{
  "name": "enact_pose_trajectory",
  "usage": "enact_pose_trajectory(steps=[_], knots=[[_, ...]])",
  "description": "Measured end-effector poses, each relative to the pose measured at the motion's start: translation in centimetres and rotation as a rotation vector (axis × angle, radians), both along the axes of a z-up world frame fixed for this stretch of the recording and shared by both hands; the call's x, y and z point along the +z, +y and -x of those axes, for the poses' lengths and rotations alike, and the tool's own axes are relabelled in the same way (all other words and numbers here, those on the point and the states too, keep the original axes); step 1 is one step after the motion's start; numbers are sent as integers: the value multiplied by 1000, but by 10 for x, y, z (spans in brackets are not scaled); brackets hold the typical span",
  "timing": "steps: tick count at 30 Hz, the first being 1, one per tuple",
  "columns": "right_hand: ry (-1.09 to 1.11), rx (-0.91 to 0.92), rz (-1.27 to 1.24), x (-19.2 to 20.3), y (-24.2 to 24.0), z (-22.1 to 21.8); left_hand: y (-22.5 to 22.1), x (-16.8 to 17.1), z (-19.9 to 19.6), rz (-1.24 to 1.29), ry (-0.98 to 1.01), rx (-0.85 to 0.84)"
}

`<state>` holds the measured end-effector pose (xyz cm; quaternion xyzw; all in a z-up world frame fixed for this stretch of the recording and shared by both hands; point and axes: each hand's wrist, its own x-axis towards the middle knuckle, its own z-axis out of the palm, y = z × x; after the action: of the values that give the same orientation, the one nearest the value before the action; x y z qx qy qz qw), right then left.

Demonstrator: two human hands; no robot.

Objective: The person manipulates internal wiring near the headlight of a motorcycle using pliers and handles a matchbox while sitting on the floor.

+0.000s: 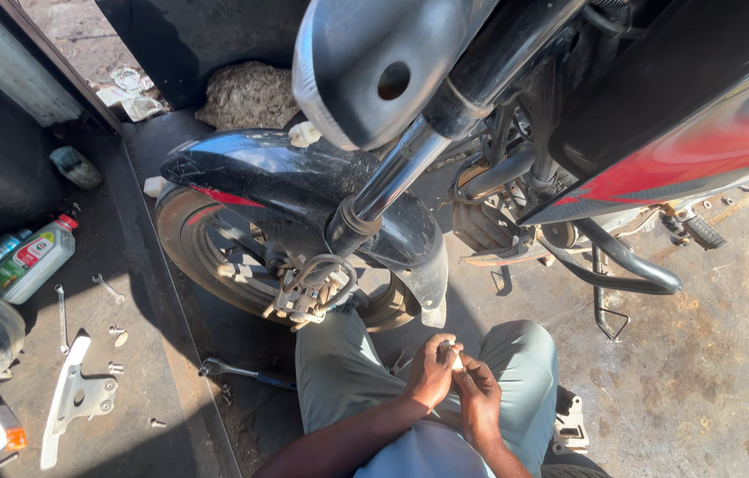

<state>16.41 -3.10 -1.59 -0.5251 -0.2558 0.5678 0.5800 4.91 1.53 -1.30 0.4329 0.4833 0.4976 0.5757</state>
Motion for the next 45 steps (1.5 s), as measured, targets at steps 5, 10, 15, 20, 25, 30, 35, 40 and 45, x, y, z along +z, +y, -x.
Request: enact_pose_trajectory(steps=[5, 10, 15, 20, 25, 30, 35, 40, 45], knots=[[22, 84, -38, -2, 6, -5, 20, -18, -9, 13, -374, -38], [-3, 69, -151, 5, 20, -7, 36, -13, -1, -45, -495, -136], [-76, 54, -139, 25, 32, -4, 38, 13, 24, -40, -368, -16], [-119, 90, -21, 53, 38, -1, 36, 26, 36, 155, -550, -43], [-139, 136, -13, 55, 32, 7, 30, 5, 34, 68, -446, -45], [-161, 143, -4, 42, 32, 3, 30, -20, 26, 51, -490, -31], [-204, 143, -51, 33, 23, 0, 20, -28, 19, -38, -191, 12], [-603, 178, -162, 34, 18, 7, 17, -29, 21, -35, -307, -7], [-327, 209, -118, 34, 18, 13, 16, -31, 20, 40, -625, -124]])
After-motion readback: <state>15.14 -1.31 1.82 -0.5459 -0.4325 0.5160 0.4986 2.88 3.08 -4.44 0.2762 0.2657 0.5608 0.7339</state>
